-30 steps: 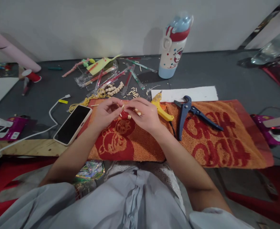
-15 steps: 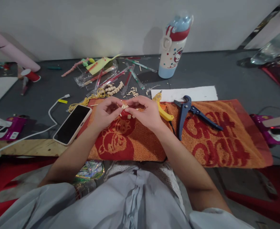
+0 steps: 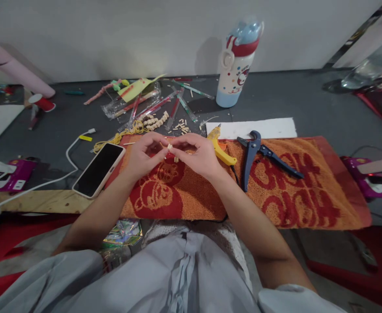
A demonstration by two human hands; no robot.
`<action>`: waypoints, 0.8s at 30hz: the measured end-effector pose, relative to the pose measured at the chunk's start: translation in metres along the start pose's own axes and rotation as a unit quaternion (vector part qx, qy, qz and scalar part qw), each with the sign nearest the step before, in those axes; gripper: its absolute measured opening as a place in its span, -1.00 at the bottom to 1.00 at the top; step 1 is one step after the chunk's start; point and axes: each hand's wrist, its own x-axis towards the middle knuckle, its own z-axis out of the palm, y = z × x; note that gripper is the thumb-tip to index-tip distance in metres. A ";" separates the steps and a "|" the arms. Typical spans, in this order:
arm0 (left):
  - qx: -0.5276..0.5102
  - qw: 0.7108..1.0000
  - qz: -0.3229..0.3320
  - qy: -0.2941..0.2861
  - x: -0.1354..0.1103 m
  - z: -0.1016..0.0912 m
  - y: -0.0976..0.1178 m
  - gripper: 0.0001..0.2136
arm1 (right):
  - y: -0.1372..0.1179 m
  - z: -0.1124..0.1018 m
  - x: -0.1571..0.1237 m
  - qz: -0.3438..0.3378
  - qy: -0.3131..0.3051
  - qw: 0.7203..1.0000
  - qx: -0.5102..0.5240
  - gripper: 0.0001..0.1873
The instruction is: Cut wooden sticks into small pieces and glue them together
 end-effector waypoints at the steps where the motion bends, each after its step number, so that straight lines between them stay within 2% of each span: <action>1: 0.004 1.000 0.002 0.000 0.000 0.000 0.000 -0.95 | 0.000 0.000 0.000 0.000 -0.001 1.000 0.001 -0.87; 15: 0.021 1.000 0.011 0.002 0.000 -0.001 0.001 -0.95 | 0.002 -0.001 0.000 0.008 -0.004 1.000 -0.013 -0.85; 24: 0.038 0.998 0.044 0.003 0.000 -0.001 0.000 -0.95 | 0.005 -0.001 0.001 -0.006 0.002 1.000 0.000 -0.87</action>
